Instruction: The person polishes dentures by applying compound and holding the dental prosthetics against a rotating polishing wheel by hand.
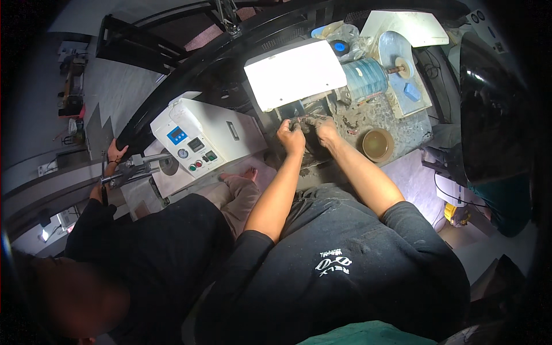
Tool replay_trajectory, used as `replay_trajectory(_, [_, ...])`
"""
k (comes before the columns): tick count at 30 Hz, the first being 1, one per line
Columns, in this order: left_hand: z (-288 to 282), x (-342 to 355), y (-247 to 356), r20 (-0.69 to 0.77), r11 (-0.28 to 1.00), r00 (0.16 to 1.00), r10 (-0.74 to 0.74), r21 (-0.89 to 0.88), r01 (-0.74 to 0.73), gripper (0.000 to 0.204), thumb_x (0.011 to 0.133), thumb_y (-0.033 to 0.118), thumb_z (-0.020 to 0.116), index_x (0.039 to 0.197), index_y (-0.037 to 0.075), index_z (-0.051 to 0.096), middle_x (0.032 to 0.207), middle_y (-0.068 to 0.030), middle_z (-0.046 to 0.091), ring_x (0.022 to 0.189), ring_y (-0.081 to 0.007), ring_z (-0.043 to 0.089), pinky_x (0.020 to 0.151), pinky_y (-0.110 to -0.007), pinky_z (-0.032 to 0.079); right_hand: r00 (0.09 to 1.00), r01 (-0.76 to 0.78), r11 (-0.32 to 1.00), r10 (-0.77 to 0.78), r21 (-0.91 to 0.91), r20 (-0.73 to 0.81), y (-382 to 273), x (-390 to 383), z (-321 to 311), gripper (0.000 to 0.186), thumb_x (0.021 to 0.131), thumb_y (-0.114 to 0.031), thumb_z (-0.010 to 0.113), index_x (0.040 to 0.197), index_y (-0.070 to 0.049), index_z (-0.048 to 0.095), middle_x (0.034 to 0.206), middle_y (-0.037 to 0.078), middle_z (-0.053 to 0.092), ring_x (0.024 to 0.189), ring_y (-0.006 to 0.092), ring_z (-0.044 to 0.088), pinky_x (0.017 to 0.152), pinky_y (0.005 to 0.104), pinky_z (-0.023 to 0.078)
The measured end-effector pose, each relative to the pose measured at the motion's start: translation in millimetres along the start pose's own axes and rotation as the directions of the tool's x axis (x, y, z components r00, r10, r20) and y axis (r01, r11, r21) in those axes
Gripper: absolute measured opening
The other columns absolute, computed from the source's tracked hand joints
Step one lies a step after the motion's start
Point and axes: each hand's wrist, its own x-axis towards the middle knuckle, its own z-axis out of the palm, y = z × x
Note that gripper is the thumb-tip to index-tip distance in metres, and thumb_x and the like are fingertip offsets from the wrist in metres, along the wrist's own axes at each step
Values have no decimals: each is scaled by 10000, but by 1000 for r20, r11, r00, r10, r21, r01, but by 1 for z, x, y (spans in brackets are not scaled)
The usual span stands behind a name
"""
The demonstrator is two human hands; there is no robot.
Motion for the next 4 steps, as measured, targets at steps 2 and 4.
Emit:
replay_trajectory(2, [0, 3, -12, -18, 1000, 1000, 4, 23, -4, 83, 709, -7, 587, 768, -61, 565, 604, -118, 566, 554, -166, 494, 558, -325, 413, 998, -40, 997, 38, -67, -42, -8, -4, 5, 136, 789, 30, 574, 885, 82, 654, 886, 111, 657, 779, 177, 603, 689, 289, 484])
replay_trajectory(4, [1, 3, -19, -28, 999, 1000, 9, 42, -7, 99, 708, 10, 598, 772, -61, 570, 618, -112, 585, 551, -182, 498, 561, -333, 415, 1000, -30, 995, 30, -98, -2, -14, -9, 5, 198, 789, 19, 583, 965, 83, 645, 870, 117, 658, 736, 188, 601, 666, 287, 486])
